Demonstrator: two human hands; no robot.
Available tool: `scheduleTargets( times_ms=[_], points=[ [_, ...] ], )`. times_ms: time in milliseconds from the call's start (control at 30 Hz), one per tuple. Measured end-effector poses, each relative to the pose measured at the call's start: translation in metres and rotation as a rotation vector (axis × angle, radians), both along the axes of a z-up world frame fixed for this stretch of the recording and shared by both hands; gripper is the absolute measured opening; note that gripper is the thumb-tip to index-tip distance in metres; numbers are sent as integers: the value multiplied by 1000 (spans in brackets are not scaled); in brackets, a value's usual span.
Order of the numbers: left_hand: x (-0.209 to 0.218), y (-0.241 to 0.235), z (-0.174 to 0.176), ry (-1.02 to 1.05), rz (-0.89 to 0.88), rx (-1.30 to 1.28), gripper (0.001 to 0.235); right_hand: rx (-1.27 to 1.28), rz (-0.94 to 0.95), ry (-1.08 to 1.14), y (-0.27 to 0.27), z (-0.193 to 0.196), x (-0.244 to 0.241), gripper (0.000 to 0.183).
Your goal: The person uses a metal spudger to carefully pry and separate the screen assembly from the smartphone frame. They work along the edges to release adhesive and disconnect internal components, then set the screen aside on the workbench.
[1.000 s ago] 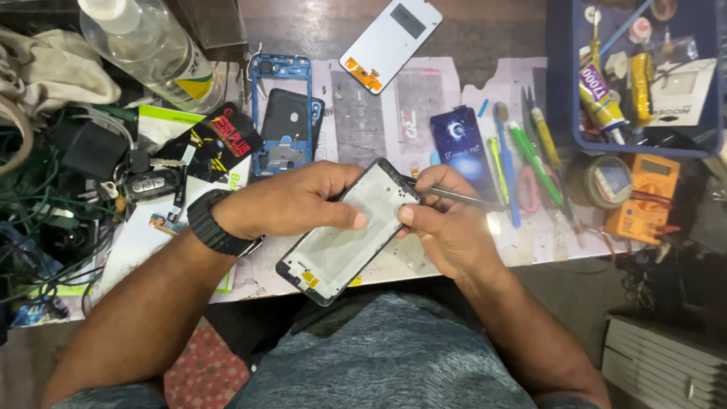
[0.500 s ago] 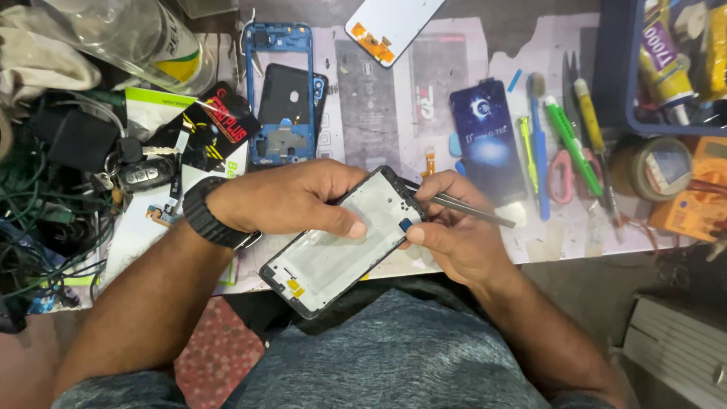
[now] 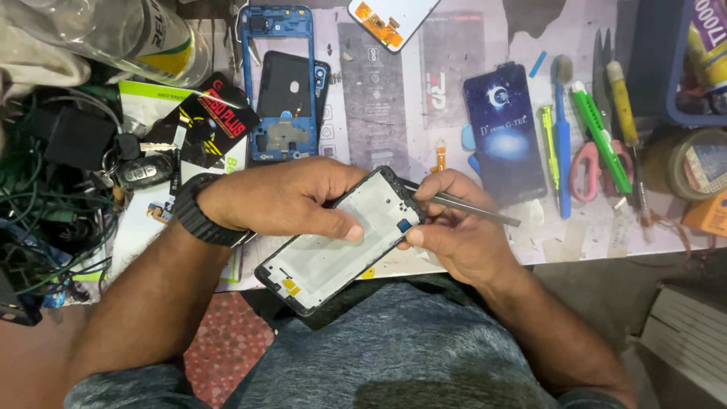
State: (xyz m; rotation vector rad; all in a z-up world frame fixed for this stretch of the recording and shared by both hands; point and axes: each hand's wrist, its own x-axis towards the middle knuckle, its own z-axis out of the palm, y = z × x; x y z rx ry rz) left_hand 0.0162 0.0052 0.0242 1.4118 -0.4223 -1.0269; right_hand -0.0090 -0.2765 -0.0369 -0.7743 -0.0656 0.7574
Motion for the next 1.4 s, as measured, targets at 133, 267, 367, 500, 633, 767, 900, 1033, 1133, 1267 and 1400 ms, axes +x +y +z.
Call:
scheduleTargets(
  times_ms=[133,267,367,500,633,767,900,1033,1133,1267,1400],
  points=[
    [1,0,-3,56,4,-29,37,-3,9,-8,-1,-2,0,39],
    [1,0,-4,84,-5,-32,37,-21,2,-49,0,2,1,37],
    [2,1,-6,65,-26,-60,36,-132,-56,-223,0,8,2,28],
    [2,1,-12,-18,-61,33,41,-405,-215,-617,-17,27,2,30],
    [3,0,-13,-144,-74,-20,47,-670,-269,-1043,-26,39,7,36],
    [0,-1,-11,-119,-86,182,48,-819,-141,-1002,-30,43,0,25],
    [2,-2,-8,-233,-108,219,41,-895,-143,-1069,-36,39,-5,23],
    [3,-3,-8,-202,-170,361,41,-805,-129,-993,-43,38,-8,29],
    [4,-2,-7,-229,-184,369,41,-838,-173,-1024,-42,41,-12,23],
    [5,0,-7,-248,-168,302,41,-760,-132,-966,-40,44,-11,26],
    [5,-1,-6,-211,-156,281,41,-677,-142,-1007,-37,42,-6,29]
  ],
)
